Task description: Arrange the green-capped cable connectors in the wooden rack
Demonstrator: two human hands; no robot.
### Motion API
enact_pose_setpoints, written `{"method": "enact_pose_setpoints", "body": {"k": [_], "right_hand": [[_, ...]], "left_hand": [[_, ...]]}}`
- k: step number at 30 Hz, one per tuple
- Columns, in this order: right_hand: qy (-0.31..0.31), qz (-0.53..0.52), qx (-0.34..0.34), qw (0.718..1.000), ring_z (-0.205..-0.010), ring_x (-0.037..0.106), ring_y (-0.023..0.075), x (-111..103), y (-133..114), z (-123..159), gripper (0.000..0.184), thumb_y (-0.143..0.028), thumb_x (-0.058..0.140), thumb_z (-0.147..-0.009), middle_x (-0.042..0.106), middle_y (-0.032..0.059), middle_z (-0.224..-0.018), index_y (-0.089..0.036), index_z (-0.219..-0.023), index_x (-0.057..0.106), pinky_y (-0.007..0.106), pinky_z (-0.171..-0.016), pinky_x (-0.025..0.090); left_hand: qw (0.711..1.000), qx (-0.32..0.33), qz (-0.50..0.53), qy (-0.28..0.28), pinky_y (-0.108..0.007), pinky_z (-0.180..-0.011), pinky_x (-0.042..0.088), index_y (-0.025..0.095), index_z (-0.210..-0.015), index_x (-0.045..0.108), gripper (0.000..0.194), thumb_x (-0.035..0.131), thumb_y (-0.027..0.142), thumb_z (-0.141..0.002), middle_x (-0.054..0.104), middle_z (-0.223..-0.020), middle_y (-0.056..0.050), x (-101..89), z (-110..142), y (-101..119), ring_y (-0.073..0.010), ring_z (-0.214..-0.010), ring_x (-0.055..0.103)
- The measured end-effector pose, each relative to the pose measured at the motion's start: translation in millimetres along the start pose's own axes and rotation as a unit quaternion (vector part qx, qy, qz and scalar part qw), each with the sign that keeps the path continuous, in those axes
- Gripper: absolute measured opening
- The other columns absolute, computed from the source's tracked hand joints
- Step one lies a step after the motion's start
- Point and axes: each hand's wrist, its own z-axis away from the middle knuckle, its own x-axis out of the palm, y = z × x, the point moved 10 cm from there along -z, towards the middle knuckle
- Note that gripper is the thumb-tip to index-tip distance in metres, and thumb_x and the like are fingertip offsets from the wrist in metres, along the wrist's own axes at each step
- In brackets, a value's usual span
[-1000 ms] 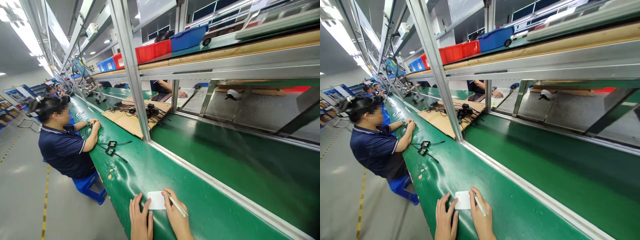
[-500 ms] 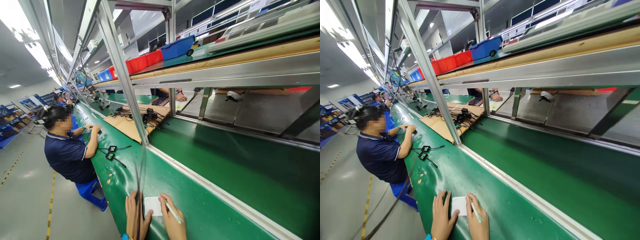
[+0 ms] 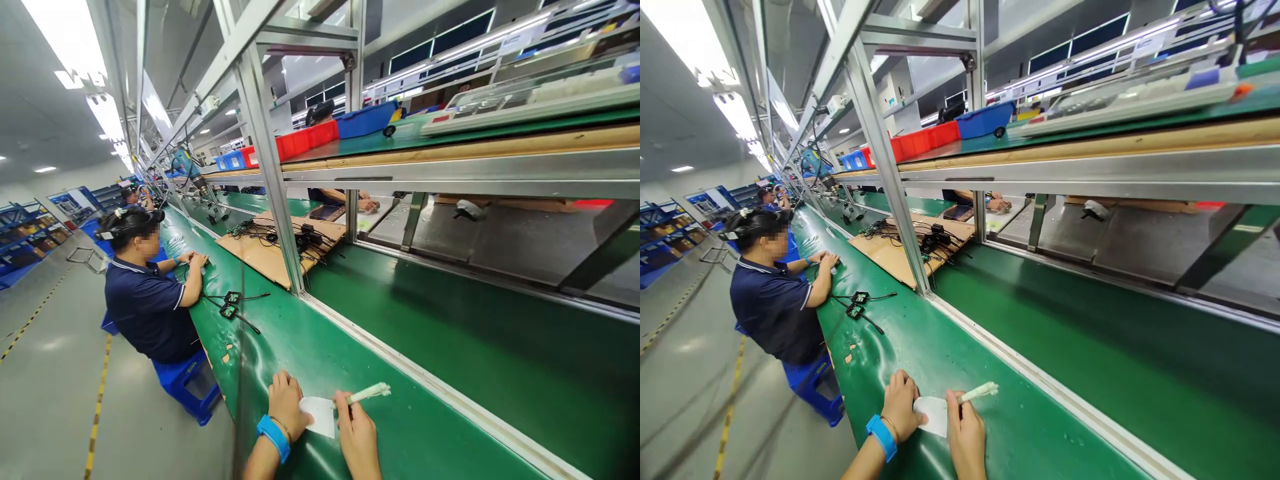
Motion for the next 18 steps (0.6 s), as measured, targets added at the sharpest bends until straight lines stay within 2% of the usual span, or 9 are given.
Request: {"method": "enact_pose_setpoints", "body": {"k": [3,7,9,11,13,14,16,18], "right_hand": [[0.009,0.021,-0.021,1.000,-0.076,0.063,0.0272,-1.8,2.9,-3.0,0.077,-0.089,0.026,-0.079,0.068,0.0110,-0.077,-0.021,-0.081,0.061,0.037,-0.074,0.046],[-0.024,0.015,-0.062,0.998,-0.071,0.058,0.0219,5.8,-2.3,-0.4,0.070,-0.084,0.027,-0.085,0.063,0.0066,-0.073,-0.021,-0.078,0.057,0.034,-0.073,0.045],[-0.065,-0.022,-0.048,0.996,-0.065,0.053,0.0184,16.8,-4.8,5.8,0.068,-0.084,0.032,-0.085,0.057,0.0032,-0.066,-0.021,-0.076,0.057,0.031,-0.064,0.043],[-0.121,-0.075,-0.023,0.990,-0.059,0.050,0.0160,33.6,-8.4,16.5,0.068,-0.084,0.039,-0.083,0.053,0.0010,-0.063,-0.019,-0.077,0.060,0.028,-0.057,0.042],[-0.163,-0.118,-0.008,0.980,-0.056,0.049,0.0147,49.5,-12.8,29.4,0.068,-0.083,0.046,-0.081,0.055,0.0008,-0.063,-0.018,-0.086,0.066,0.027,-0.054,0.043],[-0.178,-0.128,-0.004,0.976,-0.056,0.050,0.0145,56.1,-13.8,35.4,0.068,-0.082,0.051,-0.079,0.057,0.0013,-0.065,-0.018,-0.093,0.068,0.027,-0.054,0.044],[-0.200,-0.134,0.009,0.971,-0.057,0.053,0.0150,66.0,-11.1,44.4,0.070,-0.079,0.062,-0.074,0.061,0.0024,-0.066,-0.017,-0.105,0.070,0.027,-0.055,0.046],[-0.225,-0.128,0.011,0.966,-0.061,0.057,0.0169,72.5,-7.8,49.3,0.072,-0.077,0.068,-0.070,0.064,0.0042,-0.068,-0.016,-0.107,0.072,0.027,-0.057,0.047]], "left_hand": [[0.995,0.037,0.089,-0.001,-0.036,-0.096,0.036,0.015,-0.087,0.062,0.027,0.070,0.013,-0.061,0.057,-0.111,-0.009,9.7,2.8,1.0,-0.0255,-0.110,0.049],[0.973,0.042,0.219,0.055,-0.031,-0.085,0.036,0.018,-0.087,0.056,0.020,0.056,0.012,-0.069,0.059,-0.088,-0.002,20.4,16.7,-16.5,-0.0179,-0.090,0.054],[0.941,0.033,0.329,0.074,-0.029,-0.077,0.038,0.019,-0.090,0.052,0.020,0.053,0.016,-0.071,0.057,-0.087,-0.001,23.2,24.2,-30.4,-0.0157,-0.082,0.055],[0.886,0.020,0.460,0.063,-0.026,-0.066,0.038,0.019,-0.095,0.048,0.024,0.052,0.022,-0.071,0.055,-0.091,-0.001,27.1,30.4,-43.8,-0.0134,-0.074,0.055],[0.836,0.010,0.546,0.056,-0.025,-0.059,0.038,0.019,-0.101,0.046,0.033,0.053,0.026,-0.069,0.056,-0.100,-0.003,26.1,36.2,-56.0,-0.0127,-0.072,0.056],[0.827,0.007,0.559,0.061,-0.024,-0.060,0.039,0.018,-0.104,0.046,0.037,0.054,0.026,-0.069,0.058,-0.101,-0.004,22.7,39.1,-62.2,-0.0128,-0.073,0.056],[0.837,-0.001,0.540,0.093,-0.025,-0.066,0.040,0.016,-0.108,0.049,0.041,0.055,0.023,-0.069,0.061,-0.098,-0.004,11.6,45.5,-75.5,-0.0128,-0.076,0.054],[0.864,-0.015,0.486,0.130,-0.026,-0.072,0.040,0.014,-0.106,0.056,0.035,0.054,0.019,-0.071,0.064,-0.092,-0.004,-0.8,52.5,-86.7,-0.0134,-0.078,0.054]]}}
